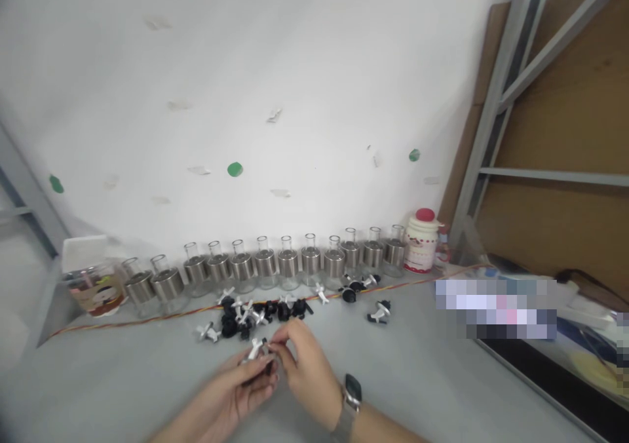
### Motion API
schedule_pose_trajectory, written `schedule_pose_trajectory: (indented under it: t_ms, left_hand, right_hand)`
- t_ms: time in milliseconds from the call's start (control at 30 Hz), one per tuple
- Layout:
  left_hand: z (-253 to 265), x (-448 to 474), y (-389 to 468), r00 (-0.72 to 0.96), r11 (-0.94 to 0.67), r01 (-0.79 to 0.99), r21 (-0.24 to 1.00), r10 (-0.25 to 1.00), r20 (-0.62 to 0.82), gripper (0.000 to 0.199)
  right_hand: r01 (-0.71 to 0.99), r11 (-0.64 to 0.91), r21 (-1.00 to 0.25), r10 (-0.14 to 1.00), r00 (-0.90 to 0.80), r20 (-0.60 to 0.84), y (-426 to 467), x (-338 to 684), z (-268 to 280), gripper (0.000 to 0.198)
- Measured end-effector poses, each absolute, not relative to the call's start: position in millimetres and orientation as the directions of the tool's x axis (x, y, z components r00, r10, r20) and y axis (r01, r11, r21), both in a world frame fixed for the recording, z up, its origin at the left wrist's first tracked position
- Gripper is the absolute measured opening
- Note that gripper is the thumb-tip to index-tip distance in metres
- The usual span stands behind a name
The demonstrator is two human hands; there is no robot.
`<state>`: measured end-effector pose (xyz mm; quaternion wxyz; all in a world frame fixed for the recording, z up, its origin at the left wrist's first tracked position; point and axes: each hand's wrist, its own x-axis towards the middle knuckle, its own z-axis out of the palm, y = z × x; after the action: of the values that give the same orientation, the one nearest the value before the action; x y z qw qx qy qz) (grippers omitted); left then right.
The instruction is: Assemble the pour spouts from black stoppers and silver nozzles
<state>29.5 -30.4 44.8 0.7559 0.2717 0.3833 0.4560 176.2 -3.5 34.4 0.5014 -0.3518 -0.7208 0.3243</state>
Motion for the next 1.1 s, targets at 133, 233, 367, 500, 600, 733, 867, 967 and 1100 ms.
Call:
schedule_pose_trajectory:
  t_ms: [133,233,367,500,600,733,867,967,1100]
  left_hand:
    - [48,31,-31,0.247,0.365,-0.405,0.838,0.926,-0.285,0.033]
    - [46,31,-28,0.214,0.206,-0.265,0.942,0.965,-0.151,0.039]
    - [39,25,-25,0.154,-0.124,0.122,0.985,0.983,0.105,0.029]
    - [34,20,-29,0.177,-0.291,0.454,0.842,0.956,0.235,0.012]
    - [34,21,-29,0.214,-0.261,0.425,0.867,0.959,0.183,0.015]
    - [34,25,-27,0.223,-0.184,0.280,0.942,0.967,0.123,0.023]
    - [36,25,-23,0.180,-0.109,0.107,0.988,0.980,0.089,0.026]
    - [39,24,-24,0.126,-0.128,0.185,0.974,0.986,0.106,0.022]
    - [37,26,-33,0.112,-0.184,0.294,0.938,0.981,0.158,0.025]
  right_hand:
    - [0.191,0.673,-0.715,0.731,-0.322,0.602,-8,181,40,0.009]
    - [0.182,0.586,-0.790,0.797,-0.308,0.520,-9,183,46,0.005]
    - [0.203,0.435,-0.877,0.848,-0.421,0.323,-3,187,52,0.012]
    - [0.279,0.403,-0.872,0.777,-0.607,0.165,4,193,52,0.025]
    - [0.265,0.361,-0.894,0.750,-0.652,0.110,6,195,52,0.031]
    - [0.171,0.269,-0.948,0.727,-0.682,0.084,10,198,52,0.031]
    - [0.013,0.127,-0.992,0.725,-0.684,0.083,14,201,55,0.033]
    - [-0.191,-0.007,-0.982,0.772,-0.624,0.116,13,200,60,0.035]
    - [-0.353,-0.180,-0.918,0.775,-0.626,0.088,7,193,57,0.037]
